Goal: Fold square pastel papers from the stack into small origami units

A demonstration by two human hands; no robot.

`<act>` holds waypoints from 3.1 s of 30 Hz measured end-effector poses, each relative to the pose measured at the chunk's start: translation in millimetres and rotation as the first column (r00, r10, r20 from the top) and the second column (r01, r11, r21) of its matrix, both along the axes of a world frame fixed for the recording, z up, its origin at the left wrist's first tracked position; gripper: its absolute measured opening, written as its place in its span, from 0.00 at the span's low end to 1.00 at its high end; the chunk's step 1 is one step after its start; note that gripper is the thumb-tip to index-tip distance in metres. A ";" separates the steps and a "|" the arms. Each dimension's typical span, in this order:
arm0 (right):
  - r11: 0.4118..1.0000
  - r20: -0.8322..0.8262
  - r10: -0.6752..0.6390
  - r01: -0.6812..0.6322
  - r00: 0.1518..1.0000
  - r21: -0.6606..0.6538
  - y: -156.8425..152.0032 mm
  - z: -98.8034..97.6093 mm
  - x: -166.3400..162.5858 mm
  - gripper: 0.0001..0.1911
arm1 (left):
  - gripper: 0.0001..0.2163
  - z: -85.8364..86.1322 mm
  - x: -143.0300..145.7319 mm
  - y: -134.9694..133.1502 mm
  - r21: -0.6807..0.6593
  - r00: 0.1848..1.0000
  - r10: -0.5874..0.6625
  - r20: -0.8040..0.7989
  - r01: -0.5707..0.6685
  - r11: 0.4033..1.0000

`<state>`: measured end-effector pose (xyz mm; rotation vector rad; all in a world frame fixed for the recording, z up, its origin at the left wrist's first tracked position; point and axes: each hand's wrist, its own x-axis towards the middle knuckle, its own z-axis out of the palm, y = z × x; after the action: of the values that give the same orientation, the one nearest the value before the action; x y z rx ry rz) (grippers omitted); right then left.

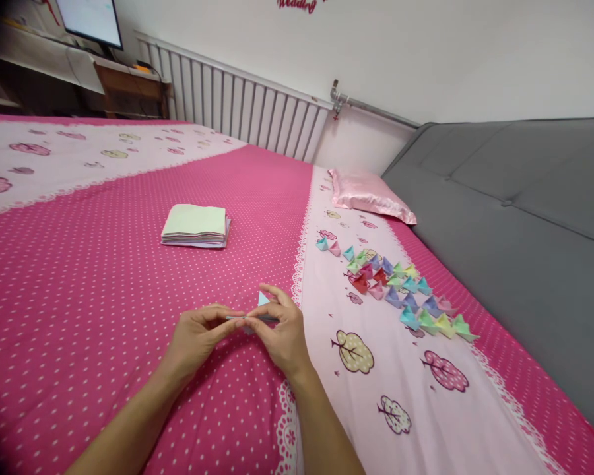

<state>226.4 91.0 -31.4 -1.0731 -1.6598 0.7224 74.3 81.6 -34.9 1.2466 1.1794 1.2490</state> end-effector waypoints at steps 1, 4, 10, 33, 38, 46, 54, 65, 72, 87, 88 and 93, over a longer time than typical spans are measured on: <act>1.000 0.002 -0.004 0.004 1.000 0.010 0.0 0.0 0.0 0.03 | 0.04 0.1 0.1 -0.2 0.008 1.000 -0.002 -0.003 0.003 1.000; 1.000 0.009 0.000 0.000 1.000 0.026 -0.5 0.9 -0.3 0.03 | 0.04 2.4 -0.3 -0.9 0.039 1.000 -0.014 -0.008 0.014 0.999; 0.998 0.036 0.006 -0.008 0.999 0.054 -2.5 3.5 -1.7 0.05 | 0.05 3.2 -1.5 -1.2 0.106 0.999 0.020 -0.034 -0.016 0.994; 0.860 0.270 -0.202 0.038 0.941 0.509 -3.5 -6.6 -1.8 0.13 | 0.24 -0.5 -0.3 -1.2 -0.394 0.846 -0.112 0.521 0.354 0.848; 0.810 0.399 -0.165 -0.107 0.902 0.577 -5.3 -3.2 -6.3 0.13 | 0.11 3.0 -1.5 -2.3 -0.358 0.718 -0.074 0.692 0.430 0.829; 0.894 0.236 -0.038 -0.072 0.971 0.442 -5.9 4.9 -1.9 0.11 | 0.09 4.1 -6.0 0.9 -0.418 0.713 0.070 0.698 0.326 0.848; 0.953 0.233 -0.022 -0.049 0.972 0.298 2.1 4.4 9.6 0.15 | 0.08 1.1 -6.8 1.4 -0.405 0.744 -0.007 0.668 0.371 0.836; 0.985 0.171 0.006 -0.036 0.985 0.171 1.9 4.8 9.4 0.04 | 0.09 3.9 -7.9 -2.1 -0.363 0.744 -0.070 0.665 0.403 0.840; 0.999 0.035 -0.038 0.038 0.999 -0.012 -0.3 1.9 1.1 0.03 | 0.08 4.2 -6.3 -1.2 -0.381 0.775 -0.062 0.629 0.378 0.844; 0.976 -0.182 -0.098 0.059 0.978 -0.211 -0.3 -11.2 -10.3 0.09 | 0.09 4.1 -3.2 -1.4 -0.355 0.789 -0.114 0.603 0.394 0.848; 0.976 -0.187 -0.103 0.063 0.977 -0.210 -0.1 -11.4 -10.4 0.09 | 0.10 4.3 -3.1 -1.1 -0.353 0.788 -0.115 0.605 0.395 0.848; 0.978 -0.132 -0.140 0.117 0.981 -0.171 -1.4 -9.9 -10.1 0.09 | 0.10 3.6 -1.8 -1.6 -0.331 0.809 -0.153 0.568 0.395 0.857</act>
<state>216.3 89.7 -41.3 -1.2030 -1.4143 0.8411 72.5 80.0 -31.3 0.6452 0.7678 0.9405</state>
